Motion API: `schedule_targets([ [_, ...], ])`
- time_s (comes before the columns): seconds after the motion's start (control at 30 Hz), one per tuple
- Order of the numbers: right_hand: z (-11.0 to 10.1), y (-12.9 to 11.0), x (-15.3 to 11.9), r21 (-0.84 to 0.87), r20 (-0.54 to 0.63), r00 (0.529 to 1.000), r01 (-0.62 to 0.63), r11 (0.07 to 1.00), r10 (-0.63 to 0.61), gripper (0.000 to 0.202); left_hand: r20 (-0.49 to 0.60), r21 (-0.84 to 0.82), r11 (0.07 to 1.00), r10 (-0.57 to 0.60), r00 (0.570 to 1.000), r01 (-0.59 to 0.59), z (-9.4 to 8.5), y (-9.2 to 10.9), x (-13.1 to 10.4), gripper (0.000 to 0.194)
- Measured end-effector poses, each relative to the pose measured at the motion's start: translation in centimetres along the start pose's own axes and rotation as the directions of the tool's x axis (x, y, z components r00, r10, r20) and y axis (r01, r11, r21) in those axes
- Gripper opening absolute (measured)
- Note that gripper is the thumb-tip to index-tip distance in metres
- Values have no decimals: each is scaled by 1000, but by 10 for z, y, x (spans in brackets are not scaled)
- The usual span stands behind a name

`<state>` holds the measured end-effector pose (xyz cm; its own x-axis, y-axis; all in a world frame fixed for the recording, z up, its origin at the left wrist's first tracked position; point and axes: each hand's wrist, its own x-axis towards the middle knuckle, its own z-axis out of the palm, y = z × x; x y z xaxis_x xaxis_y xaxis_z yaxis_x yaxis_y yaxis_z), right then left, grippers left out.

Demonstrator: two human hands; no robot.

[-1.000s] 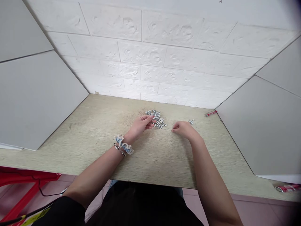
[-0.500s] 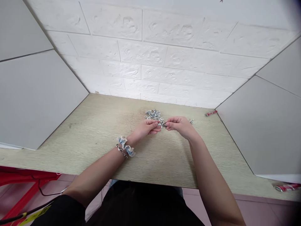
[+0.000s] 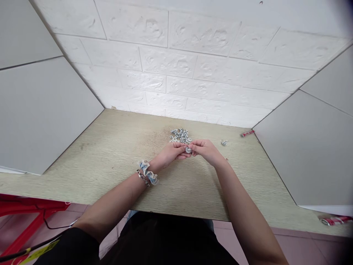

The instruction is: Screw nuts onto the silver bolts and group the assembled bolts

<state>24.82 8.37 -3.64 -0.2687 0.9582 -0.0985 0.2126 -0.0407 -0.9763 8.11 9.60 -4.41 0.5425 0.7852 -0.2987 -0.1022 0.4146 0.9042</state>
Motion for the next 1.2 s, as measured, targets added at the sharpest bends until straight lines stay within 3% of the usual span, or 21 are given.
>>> schedule_targets([
  [0.23,5,5,4,-24,-102,995,-5,1000,3,26,10,77,997,20,1000,-21,1,5,-2,35],
  [0.47,6,9,6,87,-25,999,-27,996,29,29,-33,167,986,14,999,-8,-3,2,1,32],
  [0.53,3,9,6,-11,-90,995,-34,999,33,28,-57,157,988,7,998,2,-3,2,1,33],
  [0.6,-2,11,6,-260,-242,970,-47,964,-18,23,-86,144,989,-3,996,15,-2,3,0,36],
  [0.67,-7,14,6,-545,-337,932,-78,835,-133,20,-104,130,991,-8,995,22,-2,5,-2,38],
  [0.77,-12,21,7,-762,-265,943,-78,643,-199,21,-109,112,994,-1,994,13,-2,6,-3,35],
  [1.0,-9,31,11,-864,-168,975,-76,497,-145,20,-115,60,998,38,993,-32,-4,5,1,36],
  [1.2,-7,31,11,-849,-212,965,-102,519,-157,12,-82,124,990,73,994,-62,-12,6,4,28],
])
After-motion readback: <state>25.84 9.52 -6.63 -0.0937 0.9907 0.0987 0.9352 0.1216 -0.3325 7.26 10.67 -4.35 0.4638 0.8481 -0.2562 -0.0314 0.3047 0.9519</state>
